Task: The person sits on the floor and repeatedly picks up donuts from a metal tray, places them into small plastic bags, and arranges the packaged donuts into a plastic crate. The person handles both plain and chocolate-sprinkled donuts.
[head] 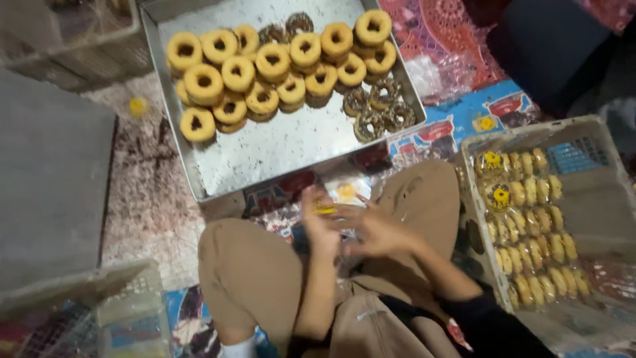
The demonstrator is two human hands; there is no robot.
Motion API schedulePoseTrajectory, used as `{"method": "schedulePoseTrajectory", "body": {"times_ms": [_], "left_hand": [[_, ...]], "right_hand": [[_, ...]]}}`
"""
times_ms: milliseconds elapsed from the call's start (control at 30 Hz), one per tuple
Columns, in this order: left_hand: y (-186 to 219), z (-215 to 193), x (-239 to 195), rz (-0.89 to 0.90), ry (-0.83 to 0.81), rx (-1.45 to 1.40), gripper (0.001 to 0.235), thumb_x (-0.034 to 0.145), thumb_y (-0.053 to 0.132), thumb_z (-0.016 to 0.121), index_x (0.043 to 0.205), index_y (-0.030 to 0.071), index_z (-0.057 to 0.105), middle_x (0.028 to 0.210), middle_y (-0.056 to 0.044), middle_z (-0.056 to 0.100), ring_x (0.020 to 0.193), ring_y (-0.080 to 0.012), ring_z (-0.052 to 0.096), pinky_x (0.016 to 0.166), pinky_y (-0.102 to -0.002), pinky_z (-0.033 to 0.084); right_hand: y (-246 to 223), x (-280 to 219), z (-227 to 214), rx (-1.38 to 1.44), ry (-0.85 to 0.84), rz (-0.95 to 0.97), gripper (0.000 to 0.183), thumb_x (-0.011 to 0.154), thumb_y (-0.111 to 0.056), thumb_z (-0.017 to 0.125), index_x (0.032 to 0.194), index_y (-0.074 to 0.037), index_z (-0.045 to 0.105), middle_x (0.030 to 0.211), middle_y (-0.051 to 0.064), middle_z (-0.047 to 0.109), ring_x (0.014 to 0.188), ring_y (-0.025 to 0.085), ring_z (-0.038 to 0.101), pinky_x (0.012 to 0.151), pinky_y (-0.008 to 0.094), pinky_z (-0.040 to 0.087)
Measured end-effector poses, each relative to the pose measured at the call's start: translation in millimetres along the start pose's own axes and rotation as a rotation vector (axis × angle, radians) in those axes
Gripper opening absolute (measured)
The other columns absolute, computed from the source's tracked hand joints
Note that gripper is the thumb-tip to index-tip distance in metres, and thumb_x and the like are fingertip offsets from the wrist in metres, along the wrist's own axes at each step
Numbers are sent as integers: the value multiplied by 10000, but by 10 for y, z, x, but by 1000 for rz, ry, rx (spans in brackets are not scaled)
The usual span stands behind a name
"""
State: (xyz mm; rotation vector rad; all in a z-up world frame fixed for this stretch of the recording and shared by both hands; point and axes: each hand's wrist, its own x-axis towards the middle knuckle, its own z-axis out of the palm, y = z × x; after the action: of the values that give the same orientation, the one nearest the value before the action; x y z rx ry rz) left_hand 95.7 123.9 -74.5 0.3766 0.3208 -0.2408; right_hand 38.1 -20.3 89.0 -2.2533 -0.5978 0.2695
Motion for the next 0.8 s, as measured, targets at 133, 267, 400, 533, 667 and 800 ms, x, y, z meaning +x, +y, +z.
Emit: {"method": "schedulePoseTrajectory", "body": {"times_ms": [133,267,400,533,667,800], "left_hand": [[770,-266,68,35,106,-428,175,1010,246,731,977,83,677,935,-69,687,871,-192,681,816,-355,585],[1124,-272,-63,99,273,-365,217,949,290,691,943,74,678,947,-122,699,949,-259,683,896,-442,581],[1216,-178,-349,67,233,-494,279,877,306,658,950,36,666,961,-179,702,979,-332,679,918,-529,563],[1251,-89,-207,58,290,-557,315,884,268,655,1043,-2,625,1033,-238,667,1012,-383,664,952,-574,556],[1113,-122,-120,76,169,-530,337,971,234,679,1171,-1,543,1176,-306,633,1133,-438,644,1048,-560,546],[961,69,51,23,215,-641,378,955,259,692,1202,26,527,1213,-335,633,1163,-469,619,1031,-563,517]], "right_hand": [[817,760,-742,-378,535,635,582,908,-596,778,790,-27,760,714,175,689,649,306,643,696,428,504],[1620,1314,-1003,-961,646,652,722,688,-747,765,728,-27,760,765,178,704,929,350,633,802,525,418],[1847,1347,-779,-953,727,680,691,762,-709,776,759,-18,757,868,177,695,977,347,612,879,533,395],[1569,1242,-918,-877,971,512,451,790,-496,824,898,-62,765,989,125,702,1015,308,630,865,510,415],[856,851,-784,-424,932,378,405,855,-377,897,923,-13,733,862,103,638,810,248,598,743,407,475],[-104,305,-295,313,744,270,292,758,-204,880,967,-45,751,801,50,620,698,147,538,597,305,429]]}}
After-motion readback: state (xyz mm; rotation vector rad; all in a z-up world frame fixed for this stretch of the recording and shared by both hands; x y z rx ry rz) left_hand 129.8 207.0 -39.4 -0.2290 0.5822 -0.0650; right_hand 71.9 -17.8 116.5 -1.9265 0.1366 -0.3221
